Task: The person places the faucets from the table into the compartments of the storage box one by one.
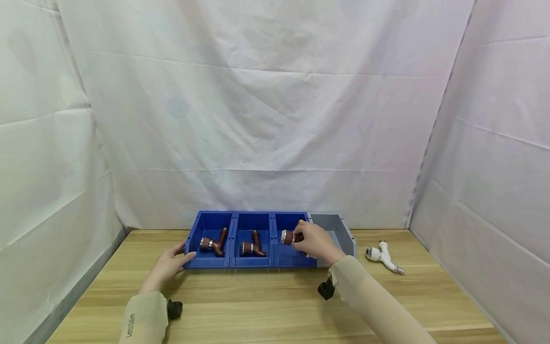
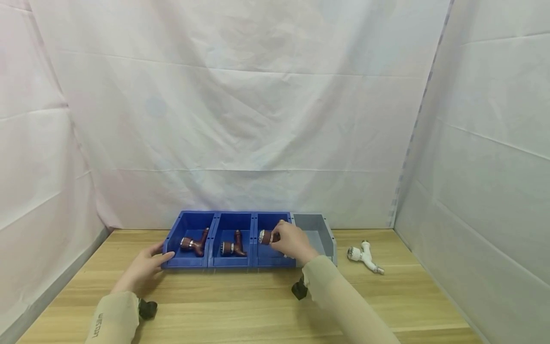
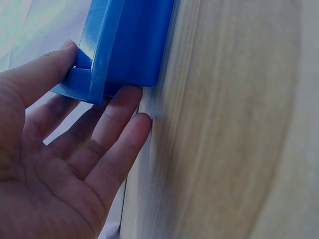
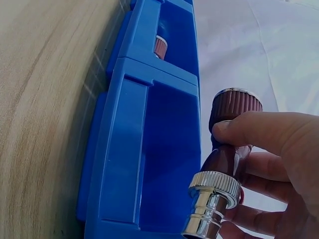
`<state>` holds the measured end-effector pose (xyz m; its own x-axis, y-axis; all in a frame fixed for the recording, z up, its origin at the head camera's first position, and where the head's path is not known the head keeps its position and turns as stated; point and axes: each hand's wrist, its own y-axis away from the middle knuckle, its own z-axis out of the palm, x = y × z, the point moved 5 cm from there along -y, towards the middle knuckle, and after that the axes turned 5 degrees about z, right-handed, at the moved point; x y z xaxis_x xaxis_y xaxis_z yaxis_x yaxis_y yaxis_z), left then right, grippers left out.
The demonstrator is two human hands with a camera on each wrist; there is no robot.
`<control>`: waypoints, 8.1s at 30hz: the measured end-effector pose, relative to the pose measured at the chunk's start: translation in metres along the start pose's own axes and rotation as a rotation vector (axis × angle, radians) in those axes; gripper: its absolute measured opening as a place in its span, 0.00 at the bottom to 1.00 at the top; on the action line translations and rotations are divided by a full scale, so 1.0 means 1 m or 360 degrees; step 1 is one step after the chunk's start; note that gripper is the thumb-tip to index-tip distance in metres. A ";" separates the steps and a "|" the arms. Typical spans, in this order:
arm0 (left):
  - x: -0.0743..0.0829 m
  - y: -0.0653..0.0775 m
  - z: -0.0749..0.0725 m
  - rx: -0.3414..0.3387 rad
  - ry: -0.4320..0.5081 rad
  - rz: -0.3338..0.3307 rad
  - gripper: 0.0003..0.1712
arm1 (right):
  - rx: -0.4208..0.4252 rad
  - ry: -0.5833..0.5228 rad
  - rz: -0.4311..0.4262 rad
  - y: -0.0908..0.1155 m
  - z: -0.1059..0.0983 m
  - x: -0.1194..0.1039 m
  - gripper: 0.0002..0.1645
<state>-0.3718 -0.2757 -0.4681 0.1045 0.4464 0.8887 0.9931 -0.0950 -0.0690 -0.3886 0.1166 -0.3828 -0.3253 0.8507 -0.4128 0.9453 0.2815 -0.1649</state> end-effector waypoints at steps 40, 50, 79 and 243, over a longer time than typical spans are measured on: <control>0.003 0.003 0.001 0.0010 -0.0004 0.0006 0.41 | 0.0038 -0.0024 0.0004 -0.018 0.005 0.004 0.02; 0.004 0.003 0.000 0.0014 0.0008 0.0011 0.40 | 0.0015 -0.0040 0.0052 -0.022 0.009 0.008 0.03; 0.001 0.001 0.000 0.0036 -0.0027 0.0032 0.39 | -0.0049 -0.0113 0.0157 -0.031 0.022 0.012 0.07; 0.002 0.000 0.003 0.0041 0.0006 -0.0011 0.39 | -0.0225 0.0323 0.0174 -0.052 0.052 0.018 0.20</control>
<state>-0.3717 -0.2717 -0.4676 0.0973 0.4435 0.8910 0.9948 -0.0691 -0.0743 -0.4448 0.0937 -0.4283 -0.2228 0.9470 -0.2312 0.9732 0.2298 0.0034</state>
